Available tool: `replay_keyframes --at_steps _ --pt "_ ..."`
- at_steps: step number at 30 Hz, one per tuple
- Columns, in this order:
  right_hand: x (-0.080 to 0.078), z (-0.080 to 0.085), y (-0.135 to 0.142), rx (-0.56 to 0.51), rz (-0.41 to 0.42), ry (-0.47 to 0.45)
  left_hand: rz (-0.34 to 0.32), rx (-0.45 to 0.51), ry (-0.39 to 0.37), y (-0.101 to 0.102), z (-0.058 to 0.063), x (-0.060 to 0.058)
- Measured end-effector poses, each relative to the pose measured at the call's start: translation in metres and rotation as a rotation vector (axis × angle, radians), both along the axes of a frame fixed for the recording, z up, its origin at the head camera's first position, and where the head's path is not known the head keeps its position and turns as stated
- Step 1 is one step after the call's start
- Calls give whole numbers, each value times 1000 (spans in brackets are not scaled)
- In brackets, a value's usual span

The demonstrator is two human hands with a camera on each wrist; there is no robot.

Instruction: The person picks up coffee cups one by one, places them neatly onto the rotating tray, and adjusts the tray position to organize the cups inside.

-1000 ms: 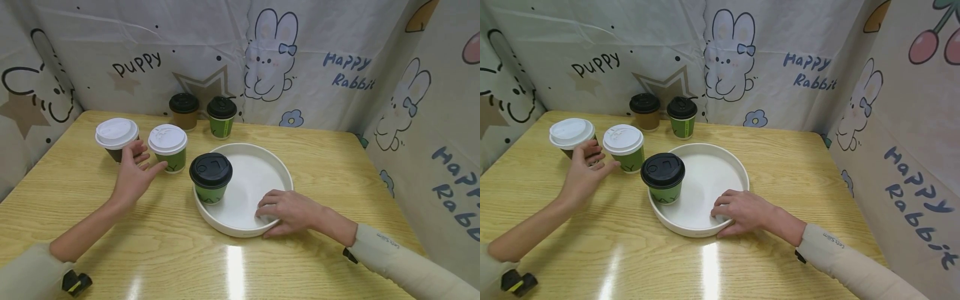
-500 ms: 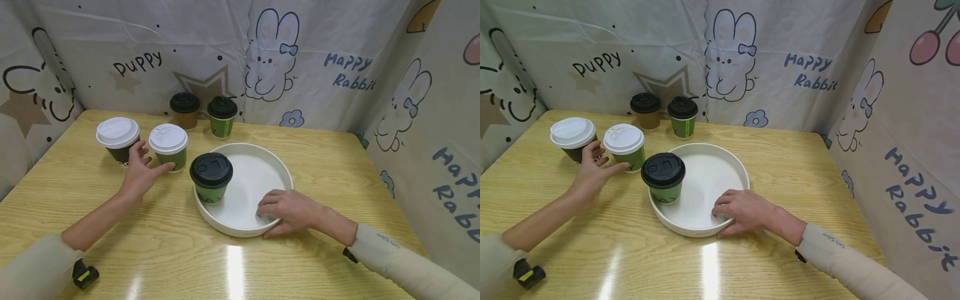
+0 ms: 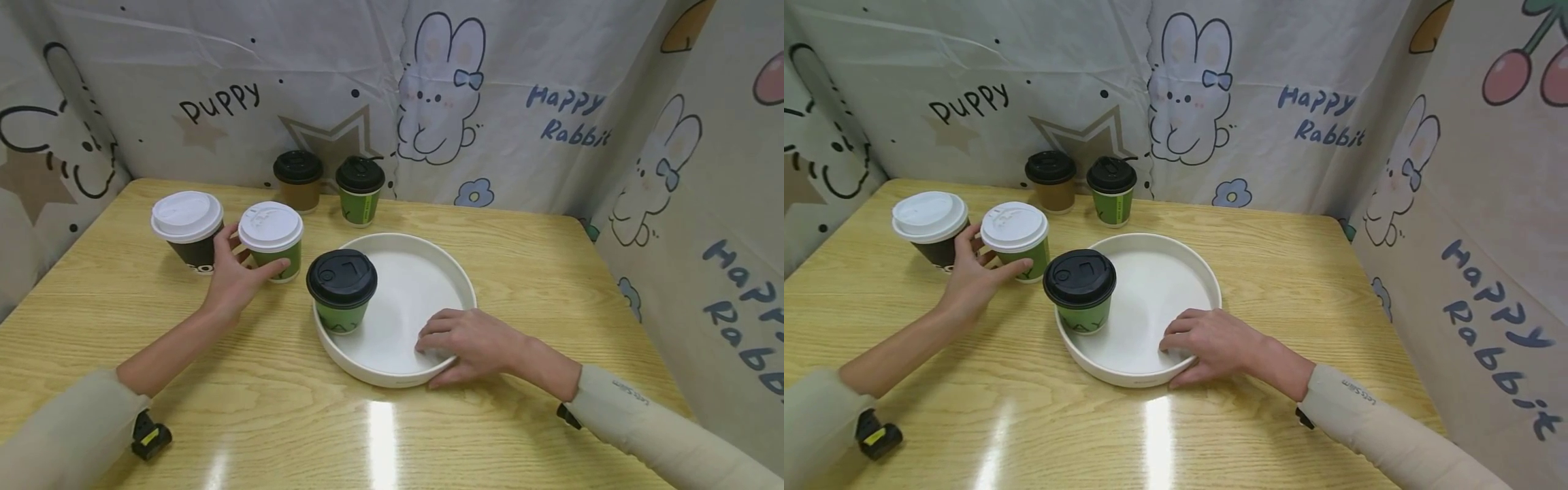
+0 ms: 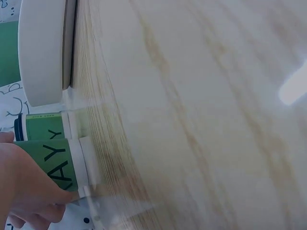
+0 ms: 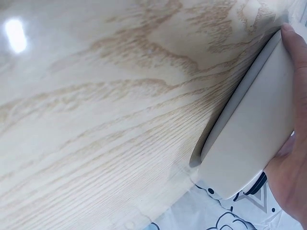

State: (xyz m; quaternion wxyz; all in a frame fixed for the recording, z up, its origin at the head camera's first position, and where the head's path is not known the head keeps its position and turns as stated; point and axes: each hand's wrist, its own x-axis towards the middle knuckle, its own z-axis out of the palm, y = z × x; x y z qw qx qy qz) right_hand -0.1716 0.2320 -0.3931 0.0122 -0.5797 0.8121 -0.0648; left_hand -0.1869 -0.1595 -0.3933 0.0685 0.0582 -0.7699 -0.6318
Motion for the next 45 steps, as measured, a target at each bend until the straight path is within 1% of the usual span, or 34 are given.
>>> replay_keyframes --at_steps 5,12,16,19,29,35,45 --pt "0 0 -1 -4 2 6 14 -53 26 1 -1 -4" --pt "0 -1 -1 1 -4 0 13 -87 29 -2 -7 -8" --pt "0 -1 -1 0 -7 -6 11 -109 45 -3 -9 -10" --pt "0 0 -1 0 -9 -9 9 -114 56 -2 -10 -12" --pt "0 -1 -1 -1 -9 -6 8 -86 66 1 -12 -15" --pt "0 -1 -1 6 -18 -16 25 -84 72 1 -11 -11" --pt "1 1 -2 12 -22 -6 27 -89 90 1 -5 3"
